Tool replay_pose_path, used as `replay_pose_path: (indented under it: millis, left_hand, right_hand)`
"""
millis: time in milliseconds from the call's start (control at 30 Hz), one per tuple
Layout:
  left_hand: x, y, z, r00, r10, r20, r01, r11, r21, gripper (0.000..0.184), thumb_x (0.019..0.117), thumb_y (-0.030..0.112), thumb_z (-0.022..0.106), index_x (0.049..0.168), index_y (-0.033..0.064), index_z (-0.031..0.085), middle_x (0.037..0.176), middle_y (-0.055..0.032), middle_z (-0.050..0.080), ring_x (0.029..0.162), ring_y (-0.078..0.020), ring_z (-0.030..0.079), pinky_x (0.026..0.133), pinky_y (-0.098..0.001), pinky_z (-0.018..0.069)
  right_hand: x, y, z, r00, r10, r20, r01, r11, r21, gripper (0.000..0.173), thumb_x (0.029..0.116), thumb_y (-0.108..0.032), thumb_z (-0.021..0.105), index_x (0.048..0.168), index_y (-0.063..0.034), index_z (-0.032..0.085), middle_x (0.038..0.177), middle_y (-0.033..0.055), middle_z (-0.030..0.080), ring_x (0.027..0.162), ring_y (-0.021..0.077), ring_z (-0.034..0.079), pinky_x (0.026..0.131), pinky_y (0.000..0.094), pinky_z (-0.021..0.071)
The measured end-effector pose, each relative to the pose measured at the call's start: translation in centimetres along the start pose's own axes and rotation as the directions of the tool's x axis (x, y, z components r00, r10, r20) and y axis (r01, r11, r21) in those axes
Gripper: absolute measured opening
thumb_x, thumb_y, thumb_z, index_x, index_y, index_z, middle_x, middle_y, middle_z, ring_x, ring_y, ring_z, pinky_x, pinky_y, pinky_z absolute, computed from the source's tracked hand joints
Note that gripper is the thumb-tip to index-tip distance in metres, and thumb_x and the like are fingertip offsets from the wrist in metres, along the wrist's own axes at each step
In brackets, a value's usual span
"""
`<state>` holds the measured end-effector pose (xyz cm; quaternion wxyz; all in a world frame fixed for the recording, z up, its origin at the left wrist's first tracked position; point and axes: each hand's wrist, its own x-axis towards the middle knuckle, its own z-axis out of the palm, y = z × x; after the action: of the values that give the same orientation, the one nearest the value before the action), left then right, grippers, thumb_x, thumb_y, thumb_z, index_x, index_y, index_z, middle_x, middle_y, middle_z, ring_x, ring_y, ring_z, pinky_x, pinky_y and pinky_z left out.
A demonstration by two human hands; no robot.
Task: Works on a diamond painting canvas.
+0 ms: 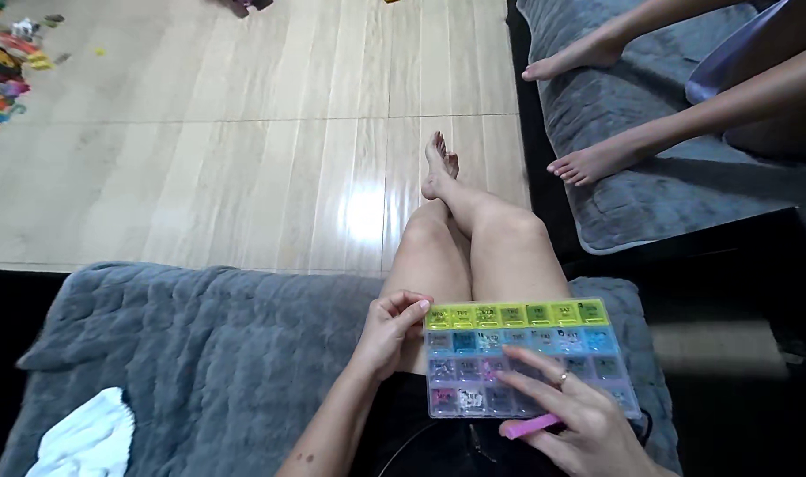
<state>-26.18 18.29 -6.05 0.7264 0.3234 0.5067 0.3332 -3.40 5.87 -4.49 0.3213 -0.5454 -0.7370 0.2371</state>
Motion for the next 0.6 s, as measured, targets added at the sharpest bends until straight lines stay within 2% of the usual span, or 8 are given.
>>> replay_pose_path:
  millis: [100,200,300,433,600]
  left_hand:
    - [-0.3,-0.2,0.0,1.000,-0.001,-0.003,0.001,1.000,-0.015,0.017,0.1000,-0.005,0.054,0.094,0.0009,0.069,0.083,-0.0058,0.072,0.070,-0.0106,0.069,0.066,-0.0256,0.0600]
    - [-0.5,-0.2,0.2,1.000,-0.025,-0.016,0.025,0.999,-0.028,0.016,0.1000,-0.005,0.055,0.094,0.0007,0.068,0.082,-0.0064,0.071,0.068,-0.0107,0.069,0.064,-0.0255,0.0597]
    - [-0.6,-0.5,0.3,0.998,-0.046,-0.034,0.045,0.998,-0.033,0.015,0.0999,-0.005,0.055,0.093,0.0007,0.067,0.081,-0.0069,0.071,0.067,-0.0113,0.069,0.064,-0.0256,0.0596]
    - [-0.6,-0.9,0.1,0.998,-0.041,-0.056,0.040,0.999,-0.033,0.015,0.1001,-0.005,0.055,0.092,0.0000,0.067,0.081,-0.0070,0.071,0.067,-0.0117,0.069,0.064,-0.0257,0.0594]
    - [-0.3,-1.2,0.1,0.999,-0.006,-0.051,0.007,1.000,0.013,0.012,0.1008,-0.003,0.056,0.094,0.0006,0.065,0.080,-0.0056,0.070,0.067,-0.0107,0.068,0.064,-0.0260,0.0597]
  right_hand:
    - [0.3,-0.1,0.7,0.999,-0.038,0.006,0.038,0.995,-0.092,0.038,0.0927,-0.046,0.068,0.114,-0.0154,0.074,0.132,0.0126,0.068,0.092,0.0168,0.073,0.062,0.0267,0.0555]
    - [0.7,-0.5,1.2,0.994,-0.102,0.030,0.105,0.980,-0.169,0.034,0.0901,-0.040,0.068,0.112,-0.0149,0.075,0.131,0.0126,0.070,0.077,0.0201,0.073,0.053,0.0308,0.0536]
    - [1.1,-0.3,1.8,0.982,-0.170,0.082,0.184,0.958,-0.219,0.032,0.0922,-0.041,0.065,0.108,-0.0170,0.077,0.129,0.0107,0.071,0.067,0.0200,0.071,0.050,0.0319,0.0528]
    - [1.0,0.4,2.5,0.950,-0.292,0.114,0.313,0.906,-0.285,0.035,0.1014,-0.041,0.055,0.110,-0.0160,0.078,0.128,0.0094,0.072,0.052,0.0172,0.061,0.046,0.0298,0.0465]
    - [0.8,1.2,3.2,0.919,-0.383,0.095,0.386,0.823,-0.417,0.040,0.1070,-0.040,0.047,0.114,-0.0130,0.075,0.124,0.0096,0.073,0.046,0.0158,0.053,0.045,0.0292,0.0415]
